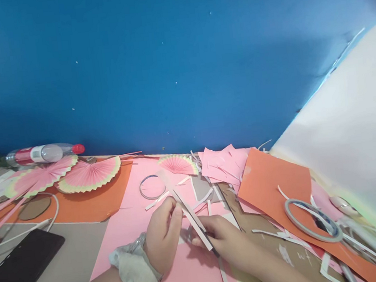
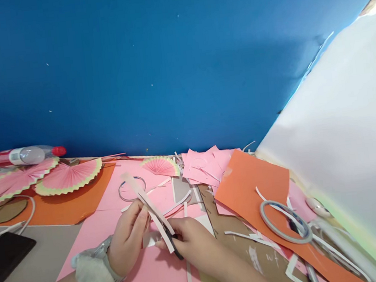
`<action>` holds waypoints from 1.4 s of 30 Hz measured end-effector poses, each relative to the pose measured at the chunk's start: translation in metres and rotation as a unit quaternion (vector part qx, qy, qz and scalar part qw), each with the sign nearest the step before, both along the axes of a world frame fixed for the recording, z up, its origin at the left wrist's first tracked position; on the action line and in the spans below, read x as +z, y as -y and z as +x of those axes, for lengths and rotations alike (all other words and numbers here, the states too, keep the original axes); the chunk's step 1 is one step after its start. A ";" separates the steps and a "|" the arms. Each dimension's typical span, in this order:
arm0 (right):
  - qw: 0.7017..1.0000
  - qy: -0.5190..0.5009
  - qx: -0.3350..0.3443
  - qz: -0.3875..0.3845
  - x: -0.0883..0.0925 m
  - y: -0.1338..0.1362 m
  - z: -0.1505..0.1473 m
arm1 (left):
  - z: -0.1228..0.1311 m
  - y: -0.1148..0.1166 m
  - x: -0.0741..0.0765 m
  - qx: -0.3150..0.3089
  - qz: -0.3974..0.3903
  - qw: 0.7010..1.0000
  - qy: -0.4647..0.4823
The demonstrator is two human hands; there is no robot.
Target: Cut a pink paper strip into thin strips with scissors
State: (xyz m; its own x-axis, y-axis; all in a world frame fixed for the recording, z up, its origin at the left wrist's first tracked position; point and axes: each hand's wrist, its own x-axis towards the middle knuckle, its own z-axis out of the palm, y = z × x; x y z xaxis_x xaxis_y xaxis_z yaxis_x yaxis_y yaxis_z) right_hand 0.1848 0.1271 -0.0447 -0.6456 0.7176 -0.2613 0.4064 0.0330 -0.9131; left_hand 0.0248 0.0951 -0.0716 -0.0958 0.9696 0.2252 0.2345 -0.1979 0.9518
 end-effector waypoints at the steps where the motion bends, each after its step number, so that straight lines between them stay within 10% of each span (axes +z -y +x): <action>1: 1.000 -0.001 0.000 -0.003 0.000 0.000 0.000 | 0.000 0.000 0.000 0.003 0.003 1.000 -0.005; 42: 0.999 0.015 0.026 0.013 -0.001 -0.002 0.003 | 0.000 0.000 0.001 -0.007 -0.009 1.000 -0.025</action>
